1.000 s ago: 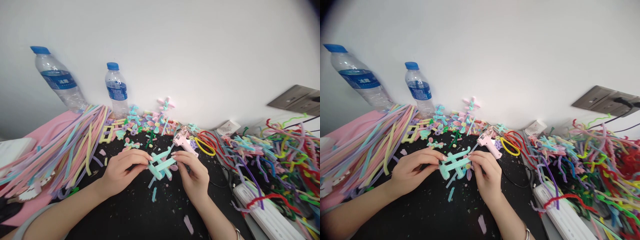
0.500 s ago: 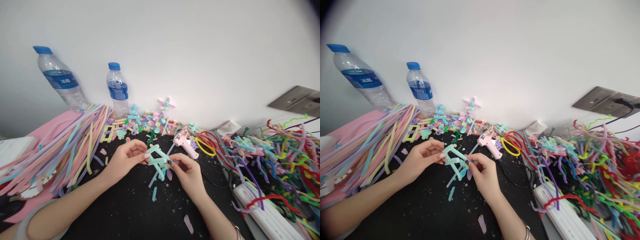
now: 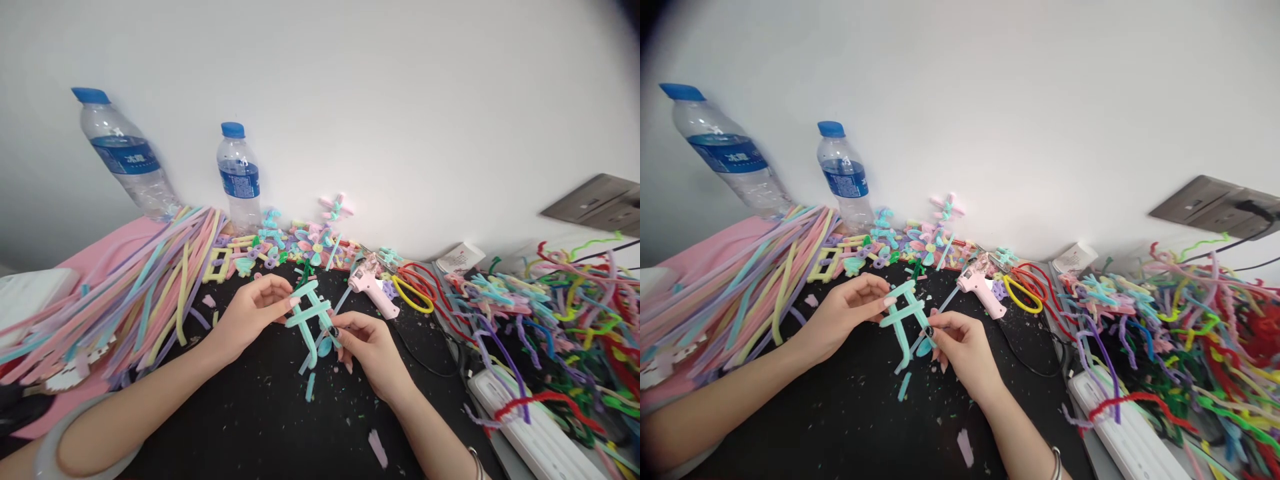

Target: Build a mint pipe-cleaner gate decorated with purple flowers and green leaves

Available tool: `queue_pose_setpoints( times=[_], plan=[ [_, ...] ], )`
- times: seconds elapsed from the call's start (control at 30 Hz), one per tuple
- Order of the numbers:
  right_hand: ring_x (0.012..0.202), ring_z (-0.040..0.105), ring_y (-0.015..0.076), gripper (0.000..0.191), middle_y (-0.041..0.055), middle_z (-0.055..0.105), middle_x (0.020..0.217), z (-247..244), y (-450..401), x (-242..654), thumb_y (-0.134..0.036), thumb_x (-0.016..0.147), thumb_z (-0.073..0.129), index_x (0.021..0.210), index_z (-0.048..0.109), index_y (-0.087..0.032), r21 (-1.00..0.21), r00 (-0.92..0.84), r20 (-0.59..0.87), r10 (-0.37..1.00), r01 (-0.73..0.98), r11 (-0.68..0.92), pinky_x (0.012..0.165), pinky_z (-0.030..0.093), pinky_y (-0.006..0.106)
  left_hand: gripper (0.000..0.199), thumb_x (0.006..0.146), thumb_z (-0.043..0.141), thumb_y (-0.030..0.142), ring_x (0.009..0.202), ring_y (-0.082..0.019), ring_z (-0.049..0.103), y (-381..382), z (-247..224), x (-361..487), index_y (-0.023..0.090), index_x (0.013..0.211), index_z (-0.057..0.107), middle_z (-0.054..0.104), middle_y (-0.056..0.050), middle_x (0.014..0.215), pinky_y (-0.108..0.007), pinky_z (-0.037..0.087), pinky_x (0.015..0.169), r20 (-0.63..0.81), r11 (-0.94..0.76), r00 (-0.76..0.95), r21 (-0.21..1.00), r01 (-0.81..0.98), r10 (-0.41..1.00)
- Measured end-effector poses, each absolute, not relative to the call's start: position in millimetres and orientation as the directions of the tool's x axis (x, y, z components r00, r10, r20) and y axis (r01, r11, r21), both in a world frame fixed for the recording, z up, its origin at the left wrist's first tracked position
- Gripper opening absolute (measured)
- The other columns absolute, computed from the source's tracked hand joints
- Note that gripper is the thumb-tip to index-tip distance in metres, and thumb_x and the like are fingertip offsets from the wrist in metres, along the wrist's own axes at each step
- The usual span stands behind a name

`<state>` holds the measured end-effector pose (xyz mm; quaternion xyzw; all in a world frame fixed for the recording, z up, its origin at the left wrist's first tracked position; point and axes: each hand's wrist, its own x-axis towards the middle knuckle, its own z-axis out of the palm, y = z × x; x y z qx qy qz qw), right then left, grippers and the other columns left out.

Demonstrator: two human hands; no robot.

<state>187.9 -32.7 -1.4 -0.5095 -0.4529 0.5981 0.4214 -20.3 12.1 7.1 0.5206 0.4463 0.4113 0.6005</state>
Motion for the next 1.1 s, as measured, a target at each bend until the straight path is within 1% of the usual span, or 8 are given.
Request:
queue_pose_setpoints(
  times=[0.17, 0.33, 0.57, 0.7, 0.87, 1.0, 1.1],
  plan=[
    [0.038, 0.044, 0.0051, 0.024, -0.0041, 0.054, 0.049, -2.7, -31.7, 189.1, -0.032, 0.072, 0.069, 0.086, 0.067, -0.012, -0.96, -0.136, -0.273, 0.952, -0.028, -0.28, 0.033, 0.033, 0.015, 0.018, 0.077, 0.067, 0.032, 0.069, -0.011, 0.056, 13.1, 7.5, -20.1, 0.019, 0.085, 0.057, 0.056, 0.003, 0.08, -0.02, 0.05, 0.058, -0.106, 0.114, 0.261, 0.993, -0.015, 0.959],
    [0.038, 0.044, 0.0036, 0.023, -0.003, 0.058, 0.054, -2.8, -31.9, 189.2, -0.032, 0.072, 0.07, 0.083, 0.07, -0.013, -0.953, -0.176, -0.286, 0.942, -0.048, -0.299, 0.033, 0.033, 0.014, 0.017, 0.078, 0.067, 0.031, 0.068, -0.011, 0.058, 12.4, 7.2, -19.5, 0.019, 0.085, 0.057, 0.056, 0.003, 0.08, -0.02, 0.05, 0.057, -0.094, 0.097, 0.253, 0.995, 0.0, 0.963],
    [0.038, 0.044, 0.0041, 0.024, -0.0034, 0.056, 0.051, -3.4, -31.9, 189.2, -0.033, 0.07, 0.072, 0.082, 0.071, -0.013, -0.947, -0.181, -0.308, 0.934, -0.04, -0.319, 0.034, 0.035, 0.015, 0.018, 0.079, 0.065, 0.032, 0.063, -0.011, 0.058, 14.1, 3.4, -21.4, 0.019, 0.087, 0.057, 0.057, 0.003, 0.072, -0.022, 0.05, 0.057, -0.04, 0.019, 0.244, 0.996, 0.087, 0.969],
    [0.039, 0.044, 0.0045, 0.025, -0.0035, 0.056, 0.052, -2.2, -31.8, 189.2, -0.033, 0.069, 0.073, 0.082, 0.07, -0.013, -0.948, -0.197, -0.304, 0.932, -0.041, -0.317, 0.035, 0.035, 0.015, 0.019, 0.078, 0.065, 0.033, 0.064, -0.012, 0.058, 13.8, 3.5, -21.9, 0.019, 0.088, 0.057, 0.058, 0.002, 0.073, -0.023, 0.05, 0.057, -0.04, 0.017, 0.247, 0.995, 0.096, 0.968],
    [0.039, 0.043, 0.0038, 0.026, -0.0024, 0.058, 0.057, -1.0, -32.0, 189.7, -0.034, 0.071, 0.072, 0.085, 0.07, -0.013, -0.953, -0.24, -0.281, 0.929, -0.041, -0.299, 0.035, 0.034, 0.016, 0.019, 0.078, 0.066, 0.033, 0.064, -0.011, 0.058, 12.5, 5.1, -20.7, 0.019, 0.086, 0.057, 0.057, 0.003, 0.072, -0.022, 0.05, 0.057, -0.06, 0.044, 0.254, 0.997, 0.067, 0.965],
    [0.038, 0.038, 0.0014, 0.026, 0.0012, 0.064, 0.07, -0.6, -31.8, 189.8, -0.034, 0.074, 0.069, 0.09, 0.069, -0.013, -0.959, -0.288, -0.25, 0.924, -0.056, -0.277, 0.033, 0.028, 0.015, 0.019, 0.078, 0.066, 0.033, 0.063, -0.011, 0.057, 11.3, 6.5, -18.4, 0.018, 0.085, 0.055, 0.056, 0.003, 0.072, -0.022, 0.05, 0.056, -0.082, 0.077, 0.302, 0.997, 0.028, 0.95],
    [0.037, 0.036, 0.0001, 0.024, 0.0026, 0.067, 0.076, 0.9, -32.0, 188.4, -0.03, 0.073, 0.07, 0.089, 0.068, -0.013, -0.956, -0.296, -0.26, 0.919, -0.056, -0.288, 0.032, 0.025, 0.014, 0.019, 0.079, 0.065, 0.032, 0.064, -0.011, 0.057, 9.9, 6.7, -16.9, 0.018, 0.084, 0.054, 0.055, 0.003, 0.073, -0.022, 0.05, 0.056, -0.105, 0.102, 0.349, 0.994, 0.025, 0.931]
  ],
)
